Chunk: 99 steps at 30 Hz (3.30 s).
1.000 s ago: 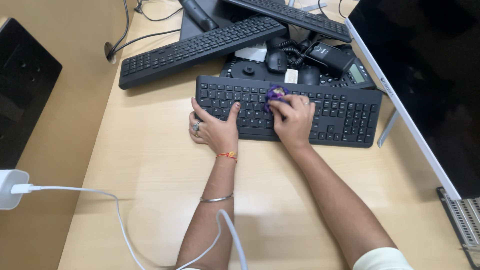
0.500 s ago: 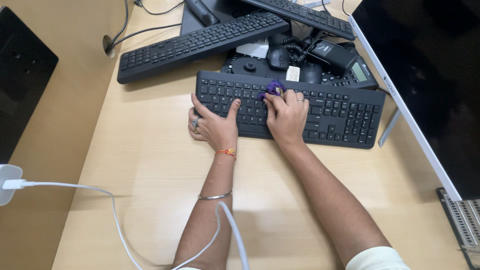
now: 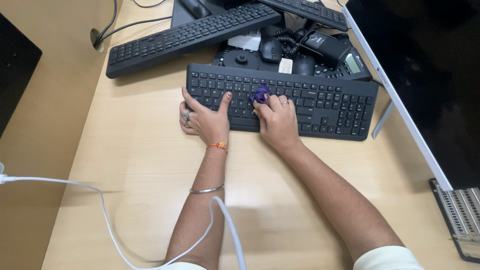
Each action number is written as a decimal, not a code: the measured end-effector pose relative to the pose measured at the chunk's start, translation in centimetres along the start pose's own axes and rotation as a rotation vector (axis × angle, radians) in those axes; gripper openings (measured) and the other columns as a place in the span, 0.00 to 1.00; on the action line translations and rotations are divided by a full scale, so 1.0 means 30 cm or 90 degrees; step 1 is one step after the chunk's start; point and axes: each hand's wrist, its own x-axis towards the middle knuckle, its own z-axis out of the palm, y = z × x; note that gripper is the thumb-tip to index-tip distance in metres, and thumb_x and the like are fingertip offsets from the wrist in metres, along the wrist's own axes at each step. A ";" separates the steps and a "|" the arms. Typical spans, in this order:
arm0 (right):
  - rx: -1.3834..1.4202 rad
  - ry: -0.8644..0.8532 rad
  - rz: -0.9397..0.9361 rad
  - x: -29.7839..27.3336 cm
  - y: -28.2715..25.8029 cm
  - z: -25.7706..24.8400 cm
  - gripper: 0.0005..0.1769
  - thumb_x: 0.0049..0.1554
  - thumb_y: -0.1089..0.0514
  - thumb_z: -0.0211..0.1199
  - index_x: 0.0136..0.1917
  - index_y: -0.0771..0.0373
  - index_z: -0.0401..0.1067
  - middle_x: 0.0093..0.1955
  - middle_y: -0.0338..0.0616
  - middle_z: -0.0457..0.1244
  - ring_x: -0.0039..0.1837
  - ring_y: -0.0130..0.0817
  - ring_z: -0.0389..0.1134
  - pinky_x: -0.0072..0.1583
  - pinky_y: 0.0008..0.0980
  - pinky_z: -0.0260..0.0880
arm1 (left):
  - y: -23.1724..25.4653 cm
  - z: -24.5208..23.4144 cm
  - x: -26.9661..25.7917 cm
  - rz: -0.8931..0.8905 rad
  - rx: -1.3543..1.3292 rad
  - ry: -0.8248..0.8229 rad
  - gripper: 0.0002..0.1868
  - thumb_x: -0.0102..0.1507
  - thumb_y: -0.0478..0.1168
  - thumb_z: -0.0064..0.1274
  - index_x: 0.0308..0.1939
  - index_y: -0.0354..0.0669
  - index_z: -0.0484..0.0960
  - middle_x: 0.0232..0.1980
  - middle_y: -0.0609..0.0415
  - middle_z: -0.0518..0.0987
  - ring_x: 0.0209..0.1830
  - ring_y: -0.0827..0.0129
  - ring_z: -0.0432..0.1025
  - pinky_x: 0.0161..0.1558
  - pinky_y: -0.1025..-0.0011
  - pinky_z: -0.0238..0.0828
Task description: The person cleans a keyboard by hand using a cloth, wiping the keys, the sides, and the bottom surface.
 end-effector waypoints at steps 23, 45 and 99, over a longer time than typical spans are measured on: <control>0.135 -0.119 -0.063 -0.009 -0.142 0.084 0.08 0.50 0.65 0.64 0.45 0.60 0.73 0.47 0.45 0.61 0.54 0.45 0.62 0.55 0.43 0.62 | -0.007 0.011 0.011 0.010 -0.014 0.012 0.66 0.49 0.77 0.64 0.78 0.51 0.49 0.68 0.33 0.65 0.73 0.43 0.55 0.70 0.40 0.39; 0.060 -0.097 0.106 -0.215 0.148 -0.187 0.03 0.52 0.61 0.70 0.42 0.59 0.79 0.40 0.42 0.63 0.47 0.44 0.63 0.51 0.41 0.63 | 0.008 -0.006 0.007 -0.008 -0.009 -0.003 0.66 0.47 0.78 0.65 0.77 0.53 0.49 0.66 0.35 0.66 0.71 0.44 0.57 0.68 0.40 0.42; -0.096 0.236 0.491 -0.248 0.432 -0.120 0.27 0.63 0.65 0.59 0.75 0.59 0.62 0.70 0.64 0.55 0.71 0.57 0.55 0.70 0.52 0.55 | 0.017 -0.010 0.011 -0.019 -0.074 0.017 0.56 0.54 0.66 0.66 0.75 0.46 0.55 0.72 0.44 0.64 0.73 0.46 0.56 0.69 0.40 0.39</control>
